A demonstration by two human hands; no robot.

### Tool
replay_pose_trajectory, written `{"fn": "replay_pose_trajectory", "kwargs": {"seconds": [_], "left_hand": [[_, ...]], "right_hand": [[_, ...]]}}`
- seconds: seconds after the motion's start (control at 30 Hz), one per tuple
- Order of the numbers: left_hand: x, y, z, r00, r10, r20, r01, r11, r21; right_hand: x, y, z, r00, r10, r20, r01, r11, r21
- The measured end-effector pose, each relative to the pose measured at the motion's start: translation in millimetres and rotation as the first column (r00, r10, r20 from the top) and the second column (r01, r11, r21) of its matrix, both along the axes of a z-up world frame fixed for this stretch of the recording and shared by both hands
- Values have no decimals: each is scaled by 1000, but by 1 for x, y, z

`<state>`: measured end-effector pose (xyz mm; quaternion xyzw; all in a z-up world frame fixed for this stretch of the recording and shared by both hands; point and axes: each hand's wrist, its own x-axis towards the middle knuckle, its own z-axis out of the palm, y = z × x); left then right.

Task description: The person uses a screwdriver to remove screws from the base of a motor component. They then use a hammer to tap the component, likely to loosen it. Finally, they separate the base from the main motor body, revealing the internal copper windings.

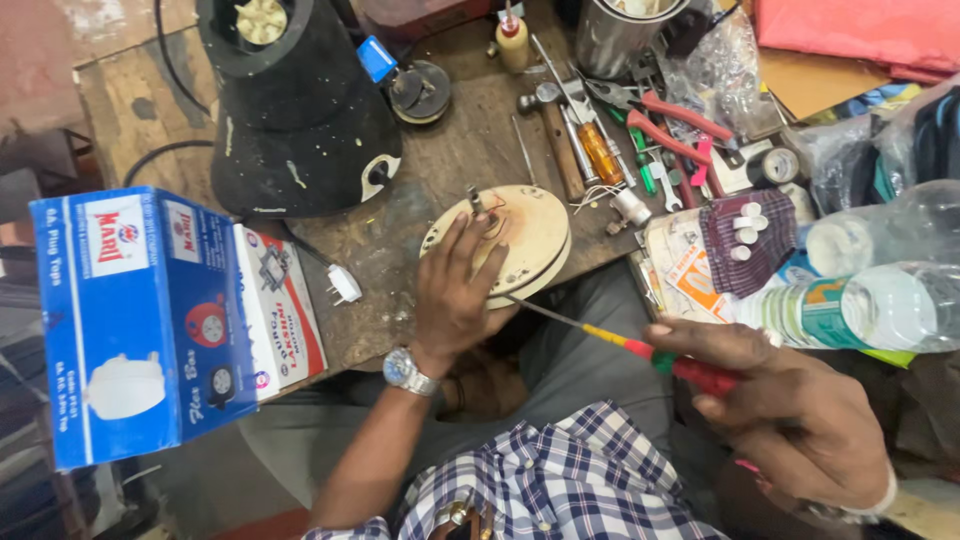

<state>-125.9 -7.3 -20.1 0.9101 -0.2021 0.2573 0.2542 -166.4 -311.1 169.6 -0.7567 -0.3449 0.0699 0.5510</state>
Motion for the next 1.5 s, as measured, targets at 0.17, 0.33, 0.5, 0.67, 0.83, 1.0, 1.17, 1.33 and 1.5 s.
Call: {"fn": "replay_pose_trajectory", "kwargs": {"seconds": [0.17,0.33,0.5,0.67,0.83,1.0,1.17,1.33,1.5], "left_hand": [[2,-24,-22,987,154,37,-153,988,-25],[21,-48,-22,960,275,45,-276,961,21],[18,-33,-26,999,21,35,-12,971,-239],[29,7,-36,973,193,-127,-226,907,-356],[84,24,-38,842,162,-515,-278,948,-155],[110,26,-45,852,184,-491,-279,952,-127],[112,26,-50,891,183,-416,-272,948,-166],[112,27,-50,892,179,-416,-281,939,-197],[112,31,-65,898,168,-408,-284,928,-243]], "right_hand": [[-17,-27,-9,967,-220,129,255,874,-414],[-6,-23,-28,894,-371,251,432,566,-702],[3,0,-47,893,-268,361,447,447,-775],[16,2,-69,898,-294,328,425,382,-820],[44,-2,-71,888,-229,399,452,276,-848],[88,6,-85,871,-102,480,486,307,-818],[125,34,-107,888,-50,457,436,405,-803],[132,53,-96,870,88,485,443,291,-848],[149,98,-84,858,131,497,462,228,-857]]}}
